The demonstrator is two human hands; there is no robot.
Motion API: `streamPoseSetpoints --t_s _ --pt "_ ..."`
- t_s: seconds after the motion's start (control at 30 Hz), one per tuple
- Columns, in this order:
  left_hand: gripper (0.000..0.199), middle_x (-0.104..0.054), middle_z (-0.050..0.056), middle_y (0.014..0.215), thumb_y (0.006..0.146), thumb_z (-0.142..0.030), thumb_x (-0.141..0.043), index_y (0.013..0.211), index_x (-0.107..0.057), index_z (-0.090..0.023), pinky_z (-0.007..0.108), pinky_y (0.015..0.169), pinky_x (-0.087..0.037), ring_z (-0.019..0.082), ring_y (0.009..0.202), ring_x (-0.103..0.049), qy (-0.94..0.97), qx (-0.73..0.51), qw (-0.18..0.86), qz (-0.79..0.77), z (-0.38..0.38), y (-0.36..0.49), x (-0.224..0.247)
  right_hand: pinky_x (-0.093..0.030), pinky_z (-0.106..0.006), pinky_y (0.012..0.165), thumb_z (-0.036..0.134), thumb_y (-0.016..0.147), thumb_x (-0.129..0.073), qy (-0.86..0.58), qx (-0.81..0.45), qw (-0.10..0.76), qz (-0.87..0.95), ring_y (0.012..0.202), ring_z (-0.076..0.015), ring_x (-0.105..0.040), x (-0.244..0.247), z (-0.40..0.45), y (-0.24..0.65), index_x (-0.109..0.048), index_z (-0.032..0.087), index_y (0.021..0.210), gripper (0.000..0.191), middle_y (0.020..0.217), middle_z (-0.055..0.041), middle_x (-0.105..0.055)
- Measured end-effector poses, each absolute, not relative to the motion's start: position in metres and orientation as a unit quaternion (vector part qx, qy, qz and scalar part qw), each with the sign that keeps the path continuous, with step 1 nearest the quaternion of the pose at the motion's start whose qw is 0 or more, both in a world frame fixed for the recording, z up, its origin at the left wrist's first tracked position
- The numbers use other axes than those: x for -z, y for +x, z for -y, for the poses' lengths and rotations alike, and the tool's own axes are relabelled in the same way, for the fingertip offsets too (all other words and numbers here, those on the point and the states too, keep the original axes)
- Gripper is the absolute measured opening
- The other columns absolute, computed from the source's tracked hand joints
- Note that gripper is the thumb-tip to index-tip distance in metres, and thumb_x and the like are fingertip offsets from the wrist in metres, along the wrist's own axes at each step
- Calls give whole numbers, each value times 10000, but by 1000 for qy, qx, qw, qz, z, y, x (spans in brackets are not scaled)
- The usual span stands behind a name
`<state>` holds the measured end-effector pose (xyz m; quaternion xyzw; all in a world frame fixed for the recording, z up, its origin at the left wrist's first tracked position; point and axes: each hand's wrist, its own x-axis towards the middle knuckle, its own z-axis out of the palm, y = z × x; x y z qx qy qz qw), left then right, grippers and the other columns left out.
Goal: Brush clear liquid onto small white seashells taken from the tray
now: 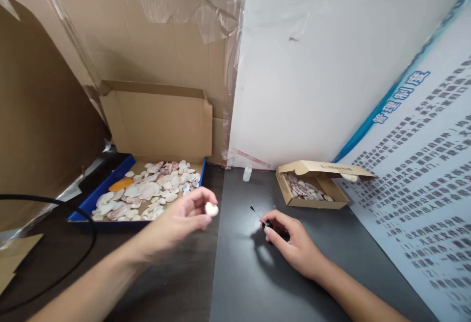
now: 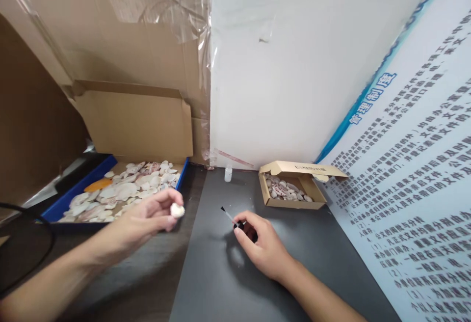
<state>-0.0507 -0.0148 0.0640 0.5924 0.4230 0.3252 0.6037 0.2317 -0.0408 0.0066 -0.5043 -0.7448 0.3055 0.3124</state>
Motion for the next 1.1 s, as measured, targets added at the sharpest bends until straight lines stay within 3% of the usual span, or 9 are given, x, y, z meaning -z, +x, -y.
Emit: streamPoseSetpoints --t_s 0.17,0.33,0.63,1.1 --pt "372 -517 -12 823 758 -427 -722 990 -526 -211 275 669 -418 123 692 -485 549 -292 704 -344 10 3 -26 -490 -293 686 259 930 -494 -464 -239 360 773 728 -191 -602 -16 47 235 -607 213 1031 159 855 -47 -644" --pt "429 -499 -23 802 762 -483 -734 999 -516 -200 282 683 -415 123 700 -494 550 -296 703 -341 -2 12 -1 -477 -283 636 216 902 -508 -443 -206 358 796 667 -179 -582 -19 50 236 -592 204 1066 184 796 -37 -615" --pt "393 -461 -27 852 848 -503 -661 1020 -478 -200 265 686 -376 115 737 -427 562 -286 707 -320 -2 5 0 -410 -274 557 186 885 -539 -426 -172 322 828 572 -154 -542 -11 47 234 -653 157 1116 259 712 -10 -547" --pt "362 -489 -11 878 840 -439 -689 1032 -520 -183 279 747 -343 135 798 -429 571 -271 717 -295 -4 0 6 -423 -276 577 174 889 -543 -411 -205 343 820 606 -160 -547 -8 52 229 -641 169 1141 270 753 -24 -569"
